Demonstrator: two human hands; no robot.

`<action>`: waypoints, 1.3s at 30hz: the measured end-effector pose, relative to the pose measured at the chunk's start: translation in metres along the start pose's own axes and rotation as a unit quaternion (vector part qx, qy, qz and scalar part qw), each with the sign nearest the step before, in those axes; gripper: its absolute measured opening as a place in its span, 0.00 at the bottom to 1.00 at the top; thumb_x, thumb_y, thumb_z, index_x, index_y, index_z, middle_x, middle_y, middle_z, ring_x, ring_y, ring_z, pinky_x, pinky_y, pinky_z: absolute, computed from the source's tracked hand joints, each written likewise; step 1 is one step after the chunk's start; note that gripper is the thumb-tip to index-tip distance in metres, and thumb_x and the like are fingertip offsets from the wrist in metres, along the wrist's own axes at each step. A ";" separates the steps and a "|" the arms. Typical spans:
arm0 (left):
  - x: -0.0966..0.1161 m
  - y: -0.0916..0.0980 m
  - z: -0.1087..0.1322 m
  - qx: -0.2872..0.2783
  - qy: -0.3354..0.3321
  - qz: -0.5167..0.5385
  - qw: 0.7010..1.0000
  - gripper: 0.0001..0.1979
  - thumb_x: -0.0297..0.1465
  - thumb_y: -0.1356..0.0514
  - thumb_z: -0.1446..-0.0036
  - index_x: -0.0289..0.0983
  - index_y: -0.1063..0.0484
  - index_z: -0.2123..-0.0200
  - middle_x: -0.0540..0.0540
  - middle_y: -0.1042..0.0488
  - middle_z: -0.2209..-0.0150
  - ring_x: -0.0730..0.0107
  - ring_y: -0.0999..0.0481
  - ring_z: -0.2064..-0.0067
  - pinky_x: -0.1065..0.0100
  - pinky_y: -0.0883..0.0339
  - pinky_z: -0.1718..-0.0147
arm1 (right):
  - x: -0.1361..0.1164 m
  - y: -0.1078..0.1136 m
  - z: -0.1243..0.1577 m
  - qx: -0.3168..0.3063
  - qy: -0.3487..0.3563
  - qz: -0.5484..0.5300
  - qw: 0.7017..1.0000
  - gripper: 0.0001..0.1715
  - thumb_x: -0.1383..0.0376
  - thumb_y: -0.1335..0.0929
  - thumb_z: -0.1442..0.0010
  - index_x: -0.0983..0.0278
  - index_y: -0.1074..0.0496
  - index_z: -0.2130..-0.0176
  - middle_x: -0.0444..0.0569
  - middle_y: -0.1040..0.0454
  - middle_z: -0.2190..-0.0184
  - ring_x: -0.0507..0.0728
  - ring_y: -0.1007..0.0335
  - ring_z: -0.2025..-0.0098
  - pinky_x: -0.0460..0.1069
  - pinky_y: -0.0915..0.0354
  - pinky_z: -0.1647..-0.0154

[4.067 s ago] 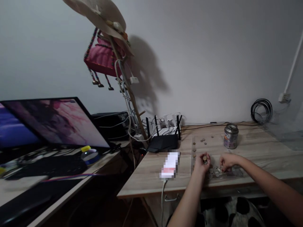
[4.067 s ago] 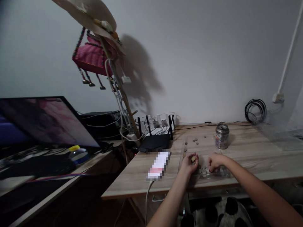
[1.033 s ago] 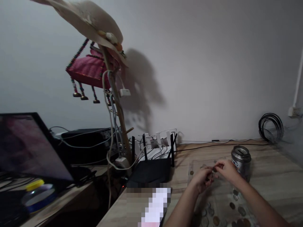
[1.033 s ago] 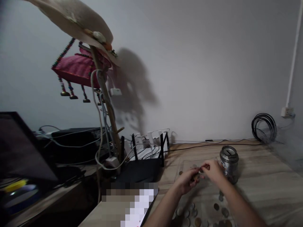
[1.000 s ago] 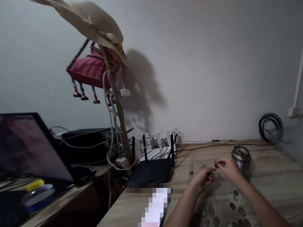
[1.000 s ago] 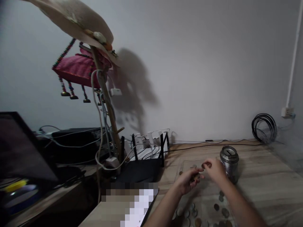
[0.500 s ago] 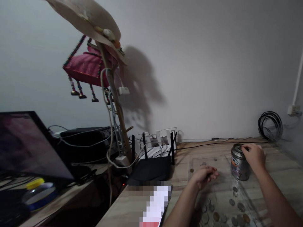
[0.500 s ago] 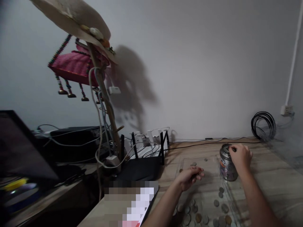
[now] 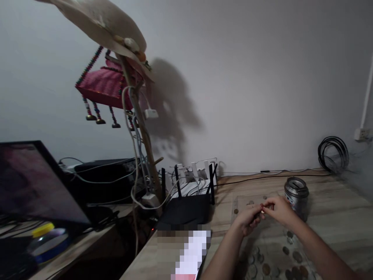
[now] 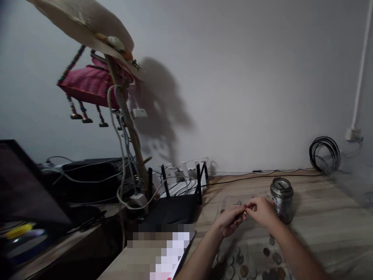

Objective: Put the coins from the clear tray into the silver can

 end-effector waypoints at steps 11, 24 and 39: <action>-0.001 0.000 0.008 0.058 0.059 0.064 0.994 0.11 0.21 0.49 0.52 0.28 0.33 0.64 0.42 0.25 0.71 0.77 0.26 0.74 0.82 0.39 0.82 | 0.063 0.134 0.015 0.352 -0.137 0.212 0.901 0.11 0.60 0.36 0.52 0.61 0.27 0.77 0.51 0.28 0.65 0.61 0.41 0.60 0.54 0.47 0.63; 0.001 0.002 0.001 0.037 -0.017 0.006 0.999 0.15 0.21 0.40 0.58 0.32 0.35 0.63 0.45 0.25 0.73 0.80 0.29 0.79 0.82 0.47 0.86 | 0.010 0.022 -0.005 0.069 0.041 -0.011 0.997 0.14 0.64 0.39 0.48 0.63 0.25 0.67 0.48 0.26 0.73 0.52 0.35 0.73 0.45 0.42 0.72; 0.002 0.001 0.008 0.063 0.033 0.086 0.994 0.14 0.19 0.49 0.53 0.27 0.35 0.61 0.39 0.25 0.68 0.69 0.24 0.67 0.78 0.33 0.73 | 0.023 0.097 0.013 0.326 0.041 0.054 0.943 0.12 0.64 0.38 0.50 0.63 0.27 0.71 0.50 0.26 0.70 0.57 0.35 0.63 0.50 0.42 0.61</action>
Point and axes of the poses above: each hand's wrist, its own z-axis away from the middle knuckle, its own y-axis out of the back of the hand, x = y × z, the point moved 6 cm from there along -z, towards the middle knuckle
